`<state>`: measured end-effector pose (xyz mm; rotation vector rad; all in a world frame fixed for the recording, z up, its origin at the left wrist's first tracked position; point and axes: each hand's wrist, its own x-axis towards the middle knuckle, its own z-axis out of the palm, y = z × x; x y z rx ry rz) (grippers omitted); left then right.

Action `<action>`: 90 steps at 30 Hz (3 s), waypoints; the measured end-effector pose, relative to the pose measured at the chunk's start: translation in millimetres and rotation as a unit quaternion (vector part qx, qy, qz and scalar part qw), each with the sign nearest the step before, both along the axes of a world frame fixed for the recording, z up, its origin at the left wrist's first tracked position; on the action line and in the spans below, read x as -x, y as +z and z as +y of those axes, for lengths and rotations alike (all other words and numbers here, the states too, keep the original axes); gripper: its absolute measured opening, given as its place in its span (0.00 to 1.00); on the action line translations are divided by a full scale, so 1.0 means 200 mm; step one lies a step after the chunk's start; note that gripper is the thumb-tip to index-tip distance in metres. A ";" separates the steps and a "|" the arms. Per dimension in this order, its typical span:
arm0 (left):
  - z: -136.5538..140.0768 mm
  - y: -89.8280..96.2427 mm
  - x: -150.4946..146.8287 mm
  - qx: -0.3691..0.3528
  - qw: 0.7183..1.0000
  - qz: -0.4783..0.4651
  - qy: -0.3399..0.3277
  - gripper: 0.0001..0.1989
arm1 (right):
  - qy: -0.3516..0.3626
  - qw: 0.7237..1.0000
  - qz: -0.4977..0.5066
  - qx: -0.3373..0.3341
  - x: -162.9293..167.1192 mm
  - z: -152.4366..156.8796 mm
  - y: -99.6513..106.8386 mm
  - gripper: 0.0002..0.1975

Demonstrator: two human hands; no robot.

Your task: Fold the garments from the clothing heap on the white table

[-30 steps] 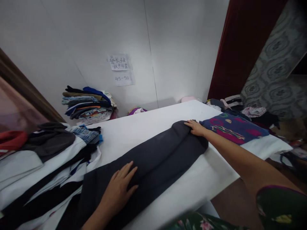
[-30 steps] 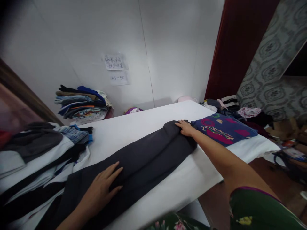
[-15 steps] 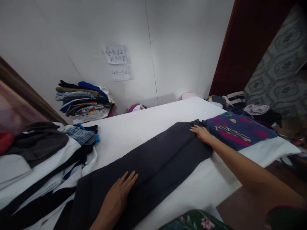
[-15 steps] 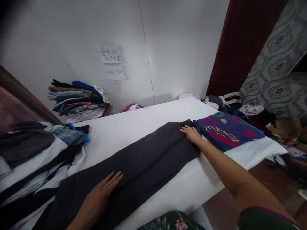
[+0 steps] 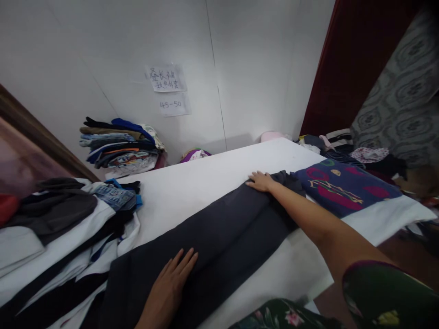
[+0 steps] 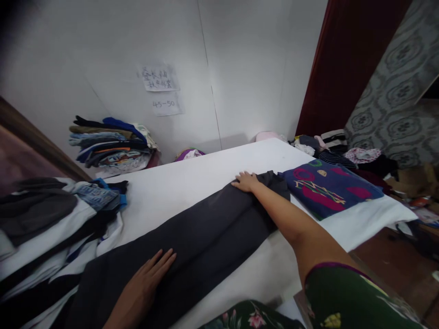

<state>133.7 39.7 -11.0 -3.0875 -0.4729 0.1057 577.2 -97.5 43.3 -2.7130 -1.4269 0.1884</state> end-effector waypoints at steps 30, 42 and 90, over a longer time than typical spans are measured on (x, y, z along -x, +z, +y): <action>-0.02 -0.04 0.03 -0.026 0.998 -0.052 -0.010 0.34 | -0.037 0.997 -0.068 -0.031 0.20 -0.40 -0.15 0.29; -0.27 0.12 0.28 0.044 0.973 -0.165 0.152 0.20 | 0.214 0.968 -0.068 -0.115 0.71 -0.14 -0.19 0.31; 0.02 0.38 0.34 0.468 0.726 -0.298 0.406 0.38 | 0.232 0.948 -0.119 -0.181 0.74 -0.13 -0.32 0.29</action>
